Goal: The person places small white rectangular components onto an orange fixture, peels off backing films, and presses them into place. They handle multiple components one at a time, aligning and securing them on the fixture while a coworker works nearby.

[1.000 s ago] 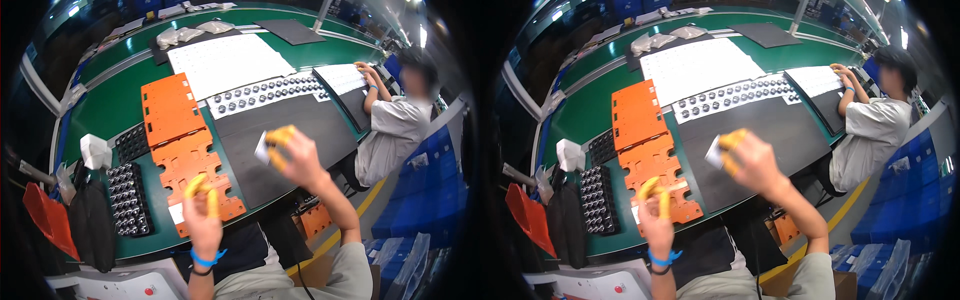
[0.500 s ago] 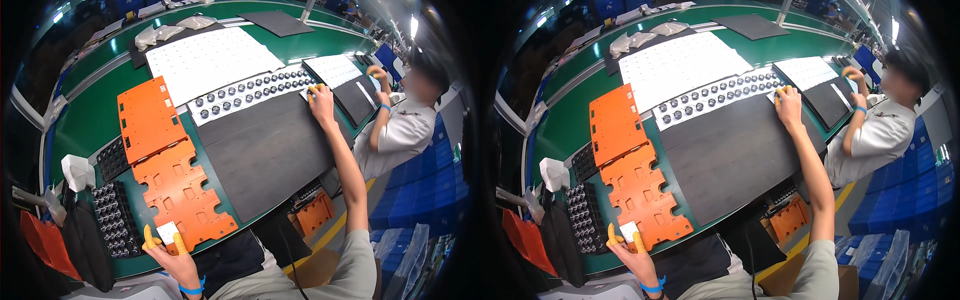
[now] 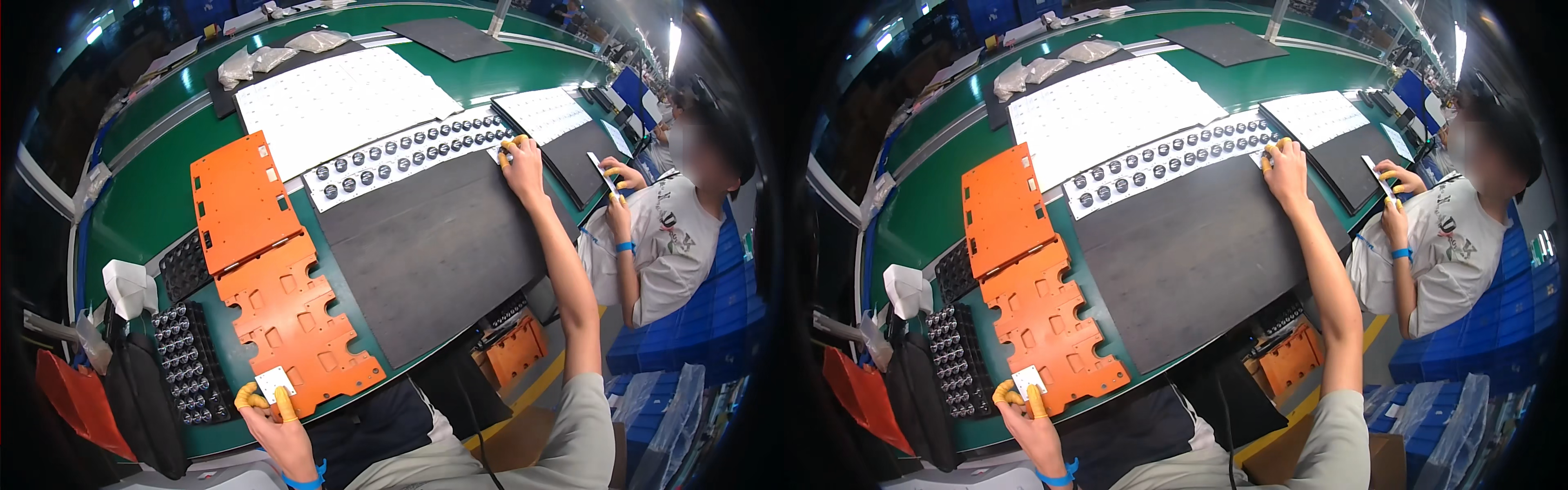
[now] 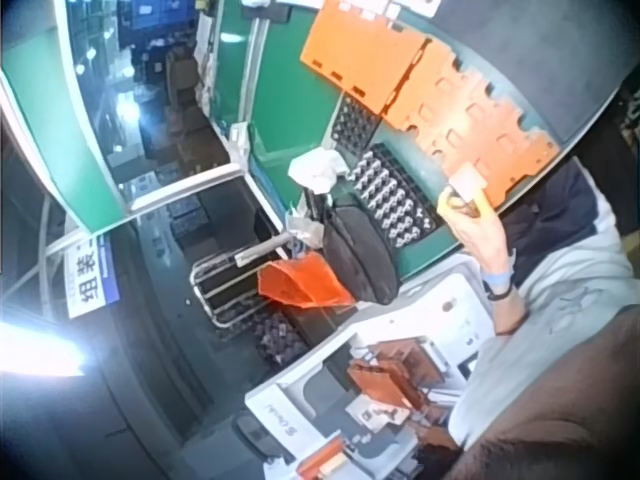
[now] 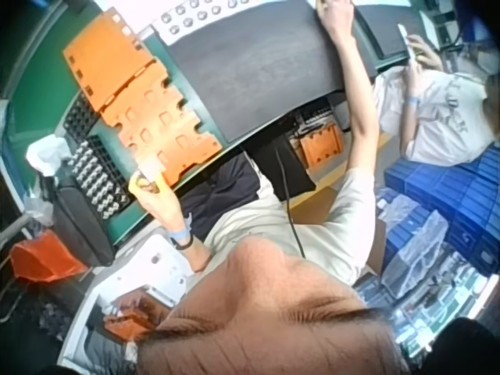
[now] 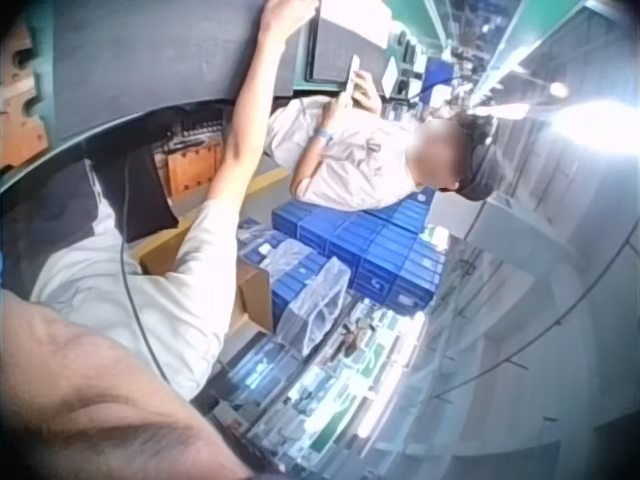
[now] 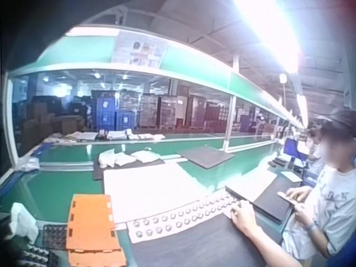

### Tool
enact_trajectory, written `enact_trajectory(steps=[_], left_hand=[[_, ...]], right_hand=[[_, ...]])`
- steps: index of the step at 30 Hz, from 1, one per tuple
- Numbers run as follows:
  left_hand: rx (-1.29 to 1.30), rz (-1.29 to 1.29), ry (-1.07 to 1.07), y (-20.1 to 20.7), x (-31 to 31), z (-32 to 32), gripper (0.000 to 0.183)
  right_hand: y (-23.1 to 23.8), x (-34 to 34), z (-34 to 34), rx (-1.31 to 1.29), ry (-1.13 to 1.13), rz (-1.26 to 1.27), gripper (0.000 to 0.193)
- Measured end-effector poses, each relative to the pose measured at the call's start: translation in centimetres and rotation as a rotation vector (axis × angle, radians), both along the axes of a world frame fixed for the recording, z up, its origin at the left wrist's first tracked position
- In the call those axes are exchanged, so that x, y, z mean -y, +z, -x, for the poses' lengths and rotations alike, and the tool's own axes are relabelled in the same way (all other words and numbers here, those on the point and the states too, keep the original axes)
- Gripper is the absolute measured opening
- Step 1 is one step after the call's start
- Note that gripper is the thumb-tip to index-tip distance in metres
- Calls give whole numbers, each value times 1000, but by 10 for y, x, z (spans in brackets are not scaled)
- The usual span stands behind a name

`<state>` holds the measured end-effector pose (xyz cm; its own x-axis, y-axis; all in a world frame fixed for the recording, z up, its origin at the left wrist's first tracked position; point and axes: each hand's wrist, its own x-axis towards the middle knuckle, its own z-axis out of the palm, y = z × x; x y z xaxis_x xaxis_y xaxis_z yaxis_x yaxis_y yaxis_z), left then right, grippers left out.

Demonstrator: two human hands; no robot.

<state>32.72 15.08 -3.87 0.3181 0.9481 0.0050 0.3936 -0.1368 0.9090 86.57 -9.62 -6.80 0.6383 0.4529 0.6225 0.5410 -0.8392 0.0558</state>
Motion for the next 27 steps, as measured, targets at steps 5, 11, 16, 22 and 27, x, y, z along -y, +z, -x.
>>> enact_trajectory(steps=[5,11,16,22,27], left_hand=[[-147,-75,-85,-3,-13,7,15],[5,-110,-53,-3,-22,3,17],[281,-36,-148,17,-6,3,14],[807,851,-387,41,38,-25,27],[775,947,-266,54,54,-53,30]], right_hand=[[13,-9,24,77,135,-130,29],[37,-60,111,17,488,-218,31],[62,-97,220,-118,886,-275,31],[94,-131,353,-426,1327,-482,39],[95,-138,368,-521,1239,-624,36]])
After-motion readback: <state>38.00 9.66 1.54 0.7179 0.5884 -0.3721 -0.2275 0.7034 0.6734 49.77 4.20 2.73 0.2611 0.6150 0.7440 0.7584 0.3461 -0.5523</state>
